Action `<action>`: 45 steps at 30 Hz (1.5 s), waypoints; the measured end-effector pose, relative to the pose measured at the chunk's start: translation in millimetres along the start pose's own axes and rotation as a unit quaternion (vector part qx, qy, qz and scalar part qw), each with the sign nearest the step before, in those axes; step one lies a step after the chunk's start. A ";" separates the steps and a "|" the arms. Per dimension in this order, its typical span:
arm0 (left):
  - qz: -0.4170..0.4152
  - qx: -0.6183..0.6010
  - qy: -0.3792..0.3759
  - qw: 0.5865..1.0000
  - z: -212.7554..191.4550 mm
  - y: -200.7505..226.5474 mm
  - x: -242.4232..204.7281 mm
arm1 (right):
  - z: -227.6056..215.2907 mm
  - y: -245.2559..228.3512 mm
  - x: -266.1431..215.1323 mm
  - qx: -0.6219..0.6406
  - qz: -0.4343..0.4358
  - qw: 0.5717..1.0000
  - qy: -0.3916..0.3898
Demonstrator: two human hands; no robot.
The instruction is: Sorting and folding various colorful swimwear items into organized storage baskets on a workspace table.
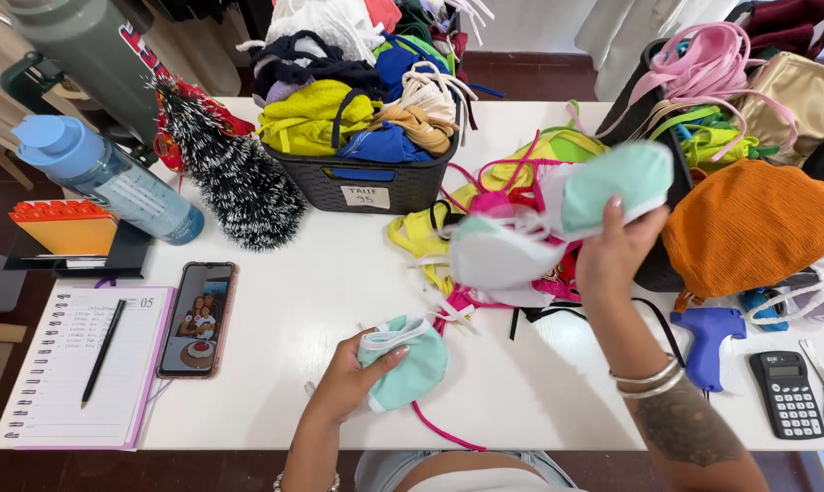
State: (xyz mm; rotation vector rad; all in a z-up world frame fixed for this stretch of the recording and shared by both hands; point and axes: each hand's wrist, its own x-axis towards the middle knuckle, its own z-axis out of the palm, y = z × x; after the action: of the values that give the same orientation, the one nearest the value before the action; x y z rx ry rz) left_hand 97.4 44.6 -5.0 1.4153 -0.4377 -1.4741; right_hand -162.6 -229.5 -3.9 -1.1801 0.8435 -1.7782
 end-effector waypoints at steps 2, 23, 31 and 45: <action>-0.013 -0.001 0.006 1.000 -1.9 -2.6 -1.7 | -7.7 -2.8 -14.1 -0.101 -0.005 0.995 -0.006; -0.024 -0.006 0.057 0.998 26.7 -1.0 15.4 | -27.1 8.7 -18.4 -0.448 -0.114 0.826 -0.322; 0.211 0.251 -0.122 0.937 59.7 42.0 34.2 | -9.5 5.2 13.7 -0.497 0.132 0.789 -0.337; 0.322 0.371 -0.156 0.857 93.5 11.1 97.9 | -23.6 -9.8 35.5 -0.201 0.166 0.929 -0.263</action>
State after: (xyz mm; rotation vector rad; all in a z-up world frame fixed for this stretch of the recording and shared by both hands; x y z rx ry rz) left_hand 36.6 -75.2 -25.0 1.3651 -1.6537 -0.9836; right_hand -195.3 -254.9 10.3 -1.5734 1.0259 -0.9642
